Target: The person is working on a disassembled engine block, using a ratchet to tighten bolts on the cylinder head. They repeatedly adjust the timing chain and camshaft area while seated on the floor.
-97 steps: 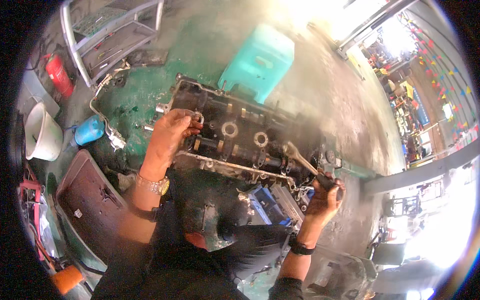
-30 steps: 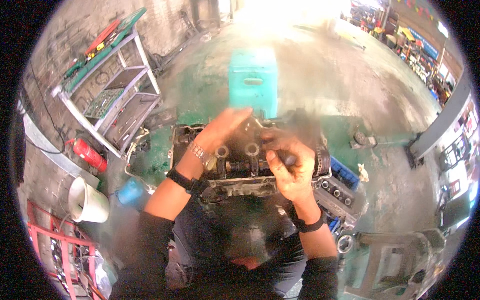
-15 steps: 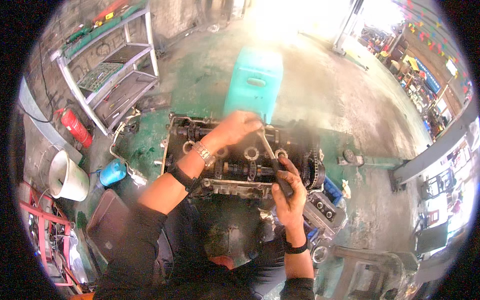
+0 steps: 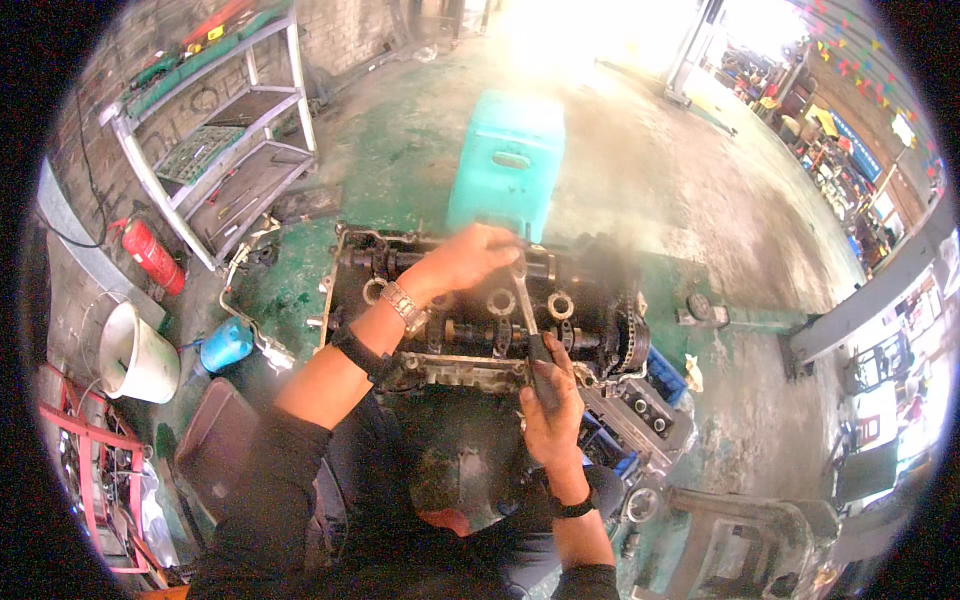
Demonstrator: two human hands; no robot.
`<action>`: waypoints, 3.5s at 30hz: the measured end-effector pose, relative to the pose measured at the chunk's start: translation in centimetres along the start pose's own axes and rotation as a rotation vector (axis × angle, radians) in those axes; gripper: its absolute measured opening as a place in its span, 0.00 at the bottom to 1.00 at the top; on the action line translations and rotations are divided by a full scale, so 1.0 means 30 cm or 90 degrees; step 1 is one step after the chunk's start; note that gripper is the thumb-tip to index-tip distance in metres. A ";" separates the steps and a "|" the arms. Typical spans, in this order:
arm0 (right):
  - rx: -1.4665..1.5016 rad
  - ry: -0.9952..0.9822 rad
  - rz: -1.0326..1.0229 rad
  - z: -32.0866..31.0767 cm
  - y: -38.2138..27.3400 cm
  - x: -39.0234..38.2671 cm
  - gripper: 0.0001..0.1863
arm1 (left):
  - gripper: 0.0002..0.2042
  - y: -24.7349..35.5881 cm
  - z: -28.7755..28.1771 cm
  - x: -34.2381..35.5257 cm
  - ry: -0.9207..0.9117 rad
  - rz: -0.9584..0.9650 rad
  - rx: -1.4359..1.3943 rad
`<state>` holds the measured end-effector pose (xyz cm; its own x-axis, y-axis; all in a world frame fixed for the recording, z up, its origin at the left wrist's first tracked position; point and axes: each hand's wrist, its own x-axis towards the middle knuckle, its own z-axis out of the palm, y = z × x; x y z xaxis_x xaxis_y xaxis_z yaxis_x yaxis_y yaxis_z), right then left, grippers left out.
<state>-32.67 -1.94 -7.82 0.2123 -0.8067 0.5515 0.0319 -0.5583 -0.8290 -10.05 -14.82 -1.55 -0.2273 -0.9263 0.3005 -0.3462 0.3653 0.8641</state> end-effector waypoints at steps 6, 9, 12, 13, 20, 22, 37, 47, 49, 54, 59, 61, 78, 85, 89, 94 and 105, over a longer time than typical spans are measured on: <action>-0.104 -0.044 -0.015 -0.004 -0.006 -0.015 0.19 | 0.15 0.005 -0.006 -0.003 -0.001 -0.016 0.000; -0.021 -0.019 0.061 0.003 -0.008 -0.031 0.19 | 0.15 0.018 -0.018 -0.010 -0.030 -0.041 0.037; -0.026 -0.015 0.102 -0.015 -0.004 -0.036 0.18 | 0.15 0.038 -0.023 -0.013 -0.030 -0.055 0.053; -0.057 -0.022 0.097 -0.025 -0.002 -0.034 0.18 | 0.15 0.044 -0.023 -0.015 -0.029 -0.060 0.051; -0.020 -0.002 0.143 -0.062 0.002 -0.024 0.15 | 0.15 0.047 -0.027 -0.017 -0.028 -0.091 0.039; 0.002 -0.001 0.160 -0.080 -0.008 -0.008 0.15 | 0.15 0.044 -0.030 -0.017 -0.029 -0.082 0.045; 0.186 0.067 0.181 -0.105 -0.034 0.063 0.14 | 0.12 0.019 -0.017 -0.011 0.019 -0.038 -0.021; 0.127 0.100 0.213 0.102 -0.065 -0.060 0.24 | 0.08 0.019 -0.023 0.043 -0.021 -0.083 -0.025; 0.135 0.079 0.222 0.125 -0.085 -0.063 0.24 | 0.08 0.025 -0.033 0.045 -0.054 -0.068 -0.003; 0.086 0.080 0.227 0.128 -0.130 -0.045 0.26 | 0.09 0.026 -0.039 0.035 -0.053 -0.057 -0.010; 0.029 0.066 0.254 0.097 -0.137 -0.030 0.26 | 0.08 0.001 -0.028 0.041 -0.024 -0.052 -0.070; 0.017 0.056 0.258 0.097 -0.134 -0.034 0.27 | 0.08 -0.004 -0.028 0.041 -0.019 -0.084 -0.055; -0.084 0.009 0.217 0.115 -0.071 -0.085 0.30 | 0.11 0.034 -0.042 0.001 -0.052 -0.039 -0.040; 0.026 0.205 0.303 -0.049 -0.044 -0.017 0.25 | 0.12 0.026 -0.031 -0.003 -0.041 -0.028 0.026; 0.147 0.232 0.303 -0.175 -0.027 0.086 0.16 | 0.11 0.045 -0.012 -0.013 -0.006 -0.076 0.036; 0.070 0.240 0.317 -0.271 0.022 0.286 0.14 | 0.11 0.060 0.032 -0.038 0.039 -0.137 0.019; -0.271 0.076 0.405 -0.199 0.081 0.760 0.11 | 0.18 0.089 0.140 -0.094 0.266 -0.161 -0.017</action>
<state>-33.60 -22.84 3.29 -0.0430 -0.9991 0.0069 -0.4442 0.0129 -0.8958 -14.16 -10.85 -1.78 0.2477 -0.9454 0.2116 -0.3183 0.1269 0.9395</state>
